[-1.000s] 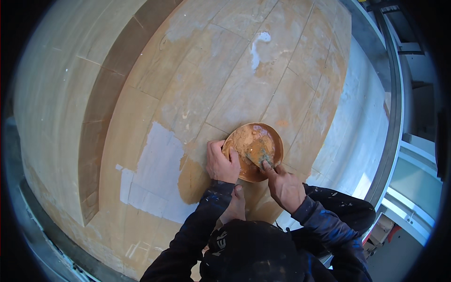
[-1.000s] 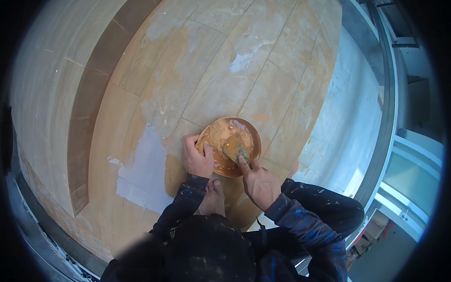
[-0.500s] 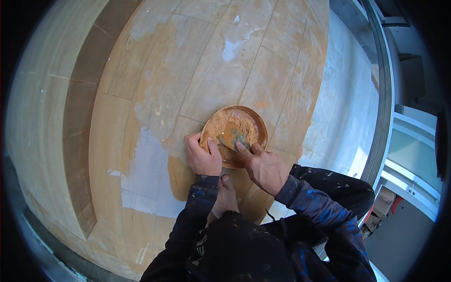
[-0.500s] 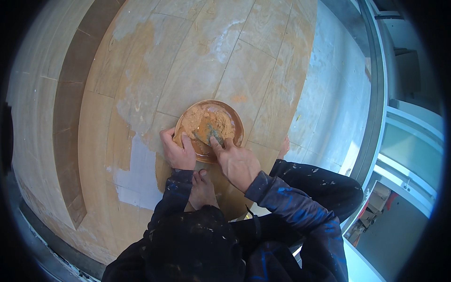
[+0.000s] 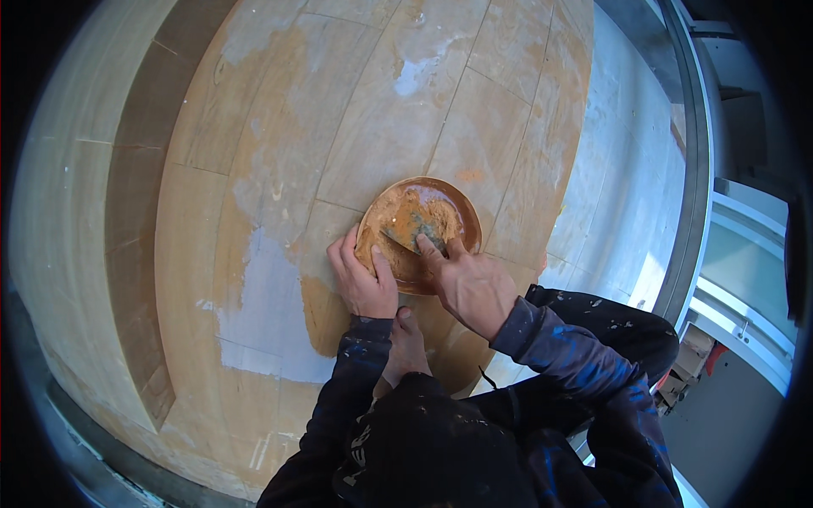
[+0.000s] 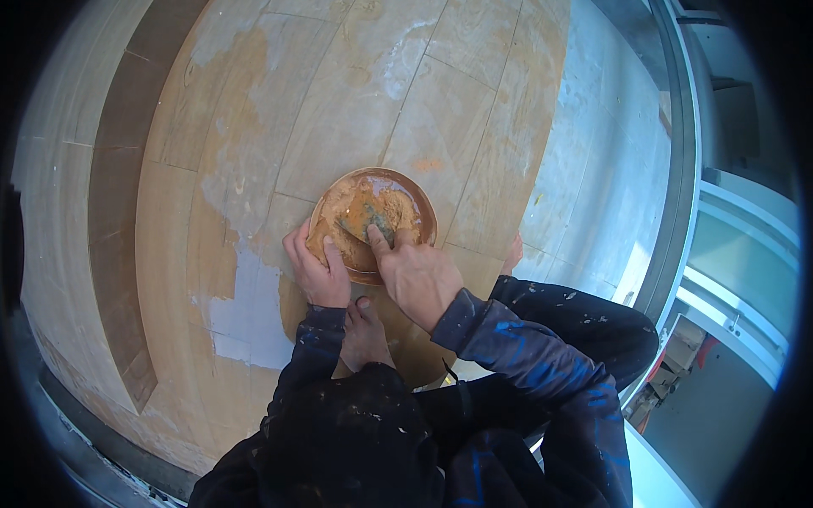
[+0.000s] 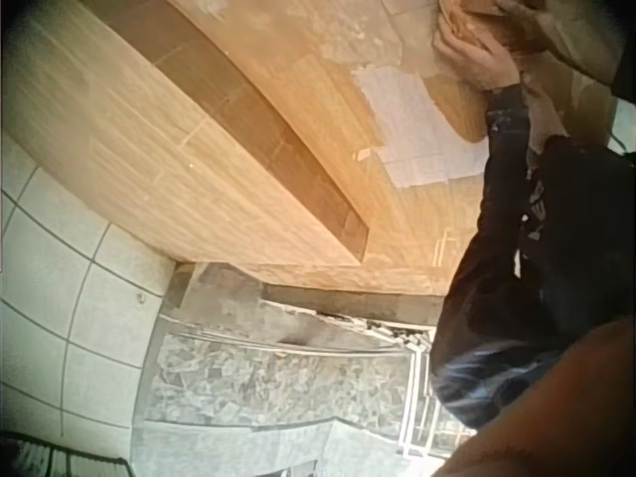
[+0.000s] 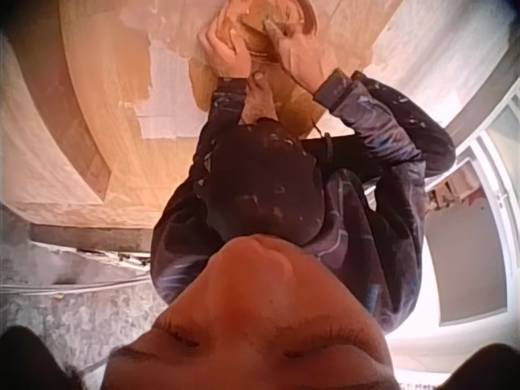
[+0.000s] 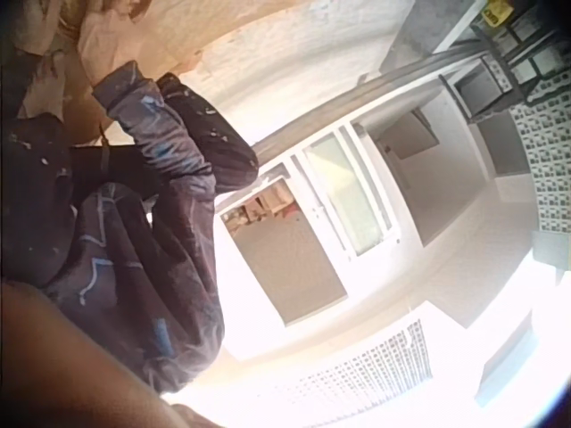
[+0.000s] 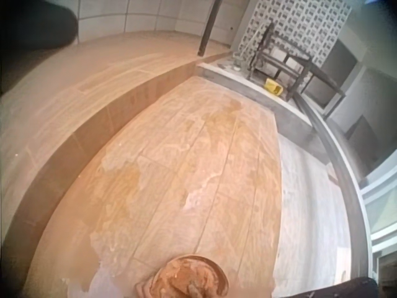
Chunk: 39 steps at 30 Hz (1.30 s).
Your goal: The person applies grout to the gaps between floor tiles using a putty knife and a sponge. They mix the grout in a bowl, then spread it into the tile joints using a putty knife, followed by wiping and smoothing the grout lines with a sponge.
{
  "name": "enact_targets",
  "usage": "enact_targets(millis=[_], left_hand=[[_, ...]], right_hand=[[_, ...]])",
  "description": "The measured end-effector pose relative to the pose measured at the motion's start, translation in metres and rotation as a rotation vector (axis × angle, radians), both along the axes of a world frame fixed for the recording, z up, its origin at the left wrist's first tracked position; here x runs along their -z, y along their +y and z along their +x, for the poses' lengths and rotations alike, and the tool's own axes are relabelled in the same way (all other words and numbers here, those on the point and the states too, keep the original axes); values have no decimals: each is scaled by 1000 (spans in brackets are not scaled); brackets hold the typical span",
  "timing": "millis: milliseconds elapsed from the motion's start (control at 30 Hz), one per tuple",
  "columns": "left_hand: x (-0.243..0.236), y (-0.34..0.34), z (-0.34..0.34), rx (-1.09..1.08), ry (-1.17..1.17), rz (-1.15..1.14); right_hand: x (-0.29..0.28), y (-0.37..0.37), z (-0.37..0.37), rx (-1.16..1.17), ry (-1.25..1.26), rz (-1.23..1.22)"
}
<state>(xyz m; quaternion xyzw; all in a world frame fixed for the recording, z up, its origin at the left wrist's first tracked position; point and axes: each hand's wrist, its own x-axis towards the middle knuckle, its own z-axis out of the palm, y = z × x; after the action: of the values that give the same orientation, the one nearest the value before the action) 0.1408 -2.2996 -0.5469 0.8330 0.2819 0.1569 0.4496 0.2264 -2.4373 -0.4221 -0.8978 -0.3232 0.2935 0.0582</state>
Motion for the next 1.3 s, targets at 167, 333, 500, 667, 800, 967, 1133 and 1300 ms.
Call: enact_targets(millis=[167, 333, 500, 667, 800, 967, 1133, 1300], left_hand=[[1, -2, 2, -43, 10, 27], [0, 0, 1, -18, 24, 31], [1, -5, 3, -37, 35, -3], [-1, -6, 5, -63, 35, 39], [-4, -1, 2, -50, 39, -24], [-9, 10, 1, 33, 71, -88], [-3, 4, 3, 17, 55, -84], [-2, 2, 1, -23, 53, -95]], right_hand=[[-17, -19, -19, -33, 46, -124], [-35, -24, 16, -74, 41, -82], [-9, -18, 21, -63, -53, -165], [-14, -24, -27, 45, 55, -192], [-32, -24, -1, -12, 104, -145], [-32, -8, 63, -175, -155, -129], [-38, -18, 103, -339, -100, -210], [-1, -54, 130, -231, 328, -224]])
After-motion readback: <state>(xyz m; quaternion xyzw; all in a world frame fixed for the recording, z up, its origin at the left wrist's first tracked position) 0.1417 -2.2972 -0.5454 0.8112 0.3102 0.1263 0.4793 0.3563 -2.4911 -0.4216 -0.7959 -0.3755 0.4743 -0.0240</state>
